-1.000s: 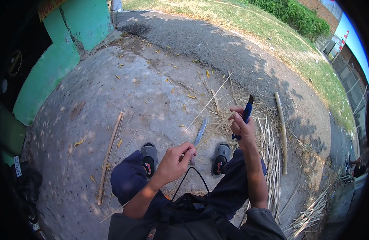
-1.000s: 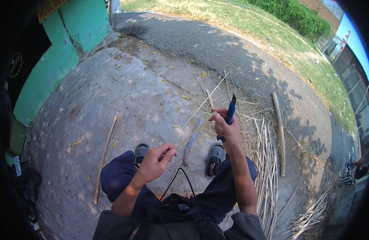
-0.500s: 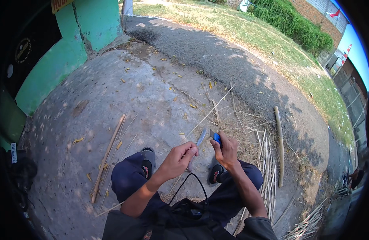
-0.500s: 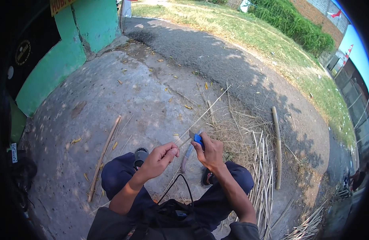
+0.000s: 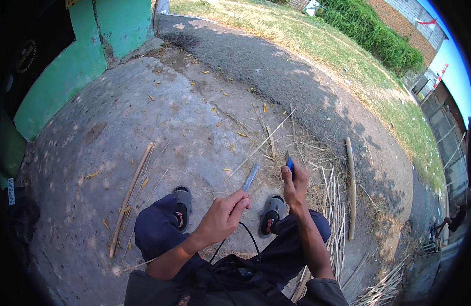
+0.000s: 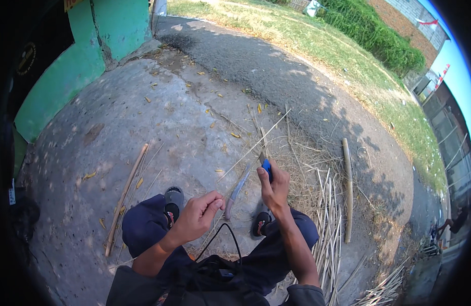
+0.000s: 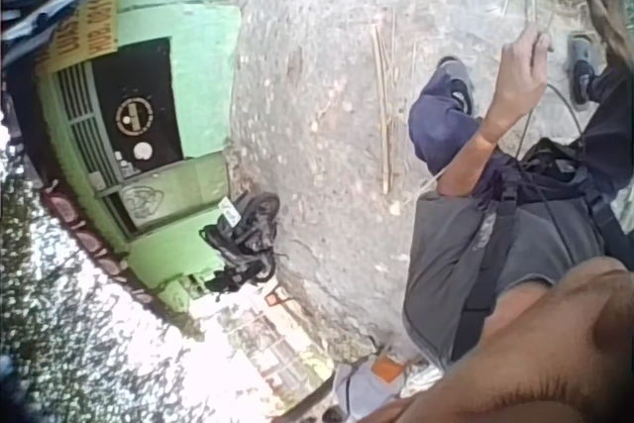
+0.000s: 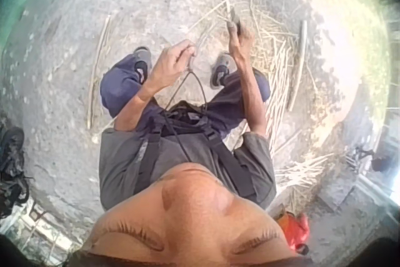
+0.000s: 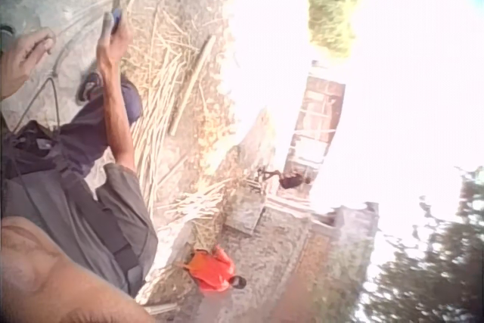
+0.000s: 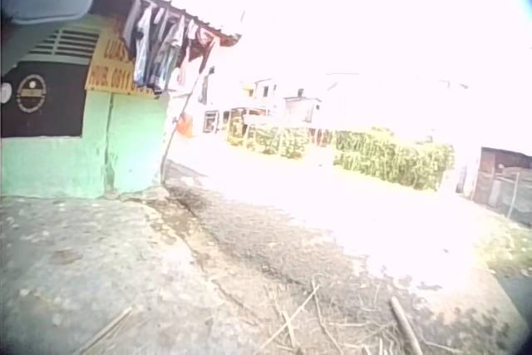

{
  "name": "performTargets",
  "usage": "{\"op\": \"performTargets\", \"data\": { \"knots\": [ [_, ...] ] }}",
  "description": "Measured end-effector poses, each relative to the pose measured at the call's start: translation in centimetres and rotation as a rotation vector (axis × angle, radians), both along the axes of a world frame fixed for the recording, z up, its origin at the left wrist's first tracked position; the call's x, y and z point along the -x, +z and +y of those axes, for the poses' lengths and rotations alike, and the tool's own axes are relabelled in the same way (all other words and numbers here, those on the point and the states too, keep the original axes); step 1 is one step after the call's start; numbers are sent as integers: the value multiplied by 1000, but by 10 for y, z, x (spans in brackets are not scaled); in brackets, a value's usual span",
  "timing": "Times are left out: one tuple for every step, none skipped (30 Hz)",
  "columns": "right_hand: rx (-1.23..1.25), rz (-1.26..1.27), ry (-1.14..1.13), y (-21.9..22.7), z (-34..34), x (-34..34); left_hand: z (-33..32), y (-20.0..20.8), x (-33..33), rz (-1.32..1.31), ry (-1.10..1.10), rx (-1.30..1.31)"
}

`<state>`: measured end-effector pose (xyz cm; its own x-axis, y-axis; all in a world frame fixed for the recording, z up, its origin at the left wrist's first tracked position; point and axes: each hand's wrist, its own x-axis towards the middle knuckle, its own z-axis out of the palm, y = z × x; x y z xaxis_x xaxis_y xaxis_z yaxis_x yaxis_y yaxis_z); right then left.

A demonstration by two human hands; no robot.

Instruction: The person shaves and smooths a bamboo strip using a utility knife.

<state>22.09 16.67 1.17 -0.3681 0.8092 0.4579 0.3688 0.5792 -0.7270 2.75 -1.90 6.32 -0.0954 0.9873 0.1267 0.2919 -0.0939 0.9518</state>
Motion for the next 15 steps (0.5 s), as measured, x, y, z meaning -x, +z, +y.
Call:
{"op": "performTargets", "data": {
  "knots": [
    [0,-1,-4,3,10,-1,-3,3,0,28,-1,-10],
    [-69,-44,-31,5,18,1,-3,0,2,29,0,-9],
    [-139,-86,-59,6,22,5,-2,-6,3,85,78,-87],
    [-190,-103,-102,5,24,10,0,-12,4,139,160,-167],
    [-195,-103,-97,2,24,13,2,-15,8,138,166,-171],
    [-180,-104,-111,0,22,15,3,-17,12,193,172,-148],
    [-166,-104,-119,1,19,19,4,-19,15,248,184,-125],
    [-174,-103,-106,2,14,21,1,-22,17,249,198,-130],
    [-113,-130,-72,3,8,22,-3,-24,17,288,212,-125],
    [-53,-160,-42,5,3,22,-6,-26,16,325,222,-121],
    [-61,-161,-35,4,1,22,-7,-27,17,324,230,-127],
    [-118,-172,-33,1,1,21,-8,-27,17,356,234,-112],
    [-174,-181,-33,0,0,22,-10,-27,18,391,234,-97],
    [-238,-193,-29,0,1,22,-11,-26,19,392,237,-101],
    [-242,-190,-29,0,2,22,-12,-26,19,377,228,-111]
  ]
}}
